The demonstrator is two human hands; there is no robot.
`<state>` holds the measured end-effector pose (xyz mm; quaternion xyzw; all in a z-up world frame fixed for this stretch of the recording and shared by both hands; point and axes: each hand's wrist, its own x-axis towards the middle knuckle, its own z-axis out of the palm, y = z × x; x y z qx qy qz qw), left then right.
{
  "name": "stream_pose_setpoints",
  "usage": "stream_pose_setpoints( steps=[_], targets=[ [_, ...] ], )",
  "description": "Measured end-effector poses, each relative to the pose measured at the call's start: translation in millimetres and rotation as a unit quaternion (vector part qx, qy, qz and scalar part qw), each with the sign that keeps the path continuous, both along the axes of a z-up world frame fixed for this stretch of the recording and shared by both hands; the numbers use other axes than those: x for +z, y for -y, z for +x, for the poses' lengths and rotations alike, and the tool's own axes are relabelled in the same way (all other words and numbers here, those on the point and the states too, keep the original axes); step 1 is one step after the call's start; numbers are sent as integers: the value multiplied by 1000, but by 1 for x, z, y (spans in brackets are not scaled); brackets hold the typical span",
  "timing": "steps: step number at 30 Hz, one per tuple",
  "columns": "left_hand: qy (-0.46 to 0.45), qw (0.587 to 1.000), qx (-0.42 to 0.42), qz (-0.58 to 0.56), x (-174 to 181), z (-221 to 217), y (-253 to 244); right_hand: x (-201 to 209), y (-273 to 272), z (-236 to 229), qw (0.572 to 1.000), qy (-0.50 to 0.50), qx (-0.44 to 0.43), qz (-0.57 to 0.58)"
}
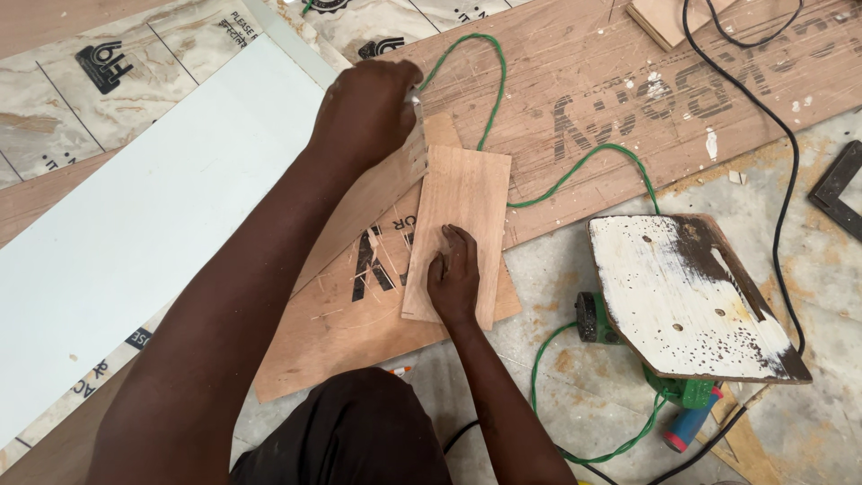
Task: The person applies adhesive to a long white strip using a small brush and a yellow container. They then position the strip along the edge of a wooden drawer front and press it down firmly to secure it.
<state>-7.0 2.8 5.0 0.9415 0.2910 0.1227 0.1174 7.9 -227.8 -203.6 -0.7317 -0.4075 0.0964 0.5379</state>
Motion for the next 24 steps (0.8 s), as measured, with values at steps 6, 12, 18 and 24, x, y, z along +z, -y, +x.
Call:
stream_pose_setpoints(
  steps=[6, 12, 18, 24],
  targets=[
    [120, 993, -9, -7, 20, -10, -2, -8, -7, 13, 999, -25, -27, 40],
    [113, 993, 13, -35, 23, -5, -2, 86, -66, 58, 997, 26, 46, 52],
    [114, 992, 13, -56, 18, -3, -3, 127, -116, 65, 994, 93, 55, -12],
    [131, 990, 10, -57, 19, -3, -4, 114, -121, 58, 993, 105, 46, 3]
  ],
)
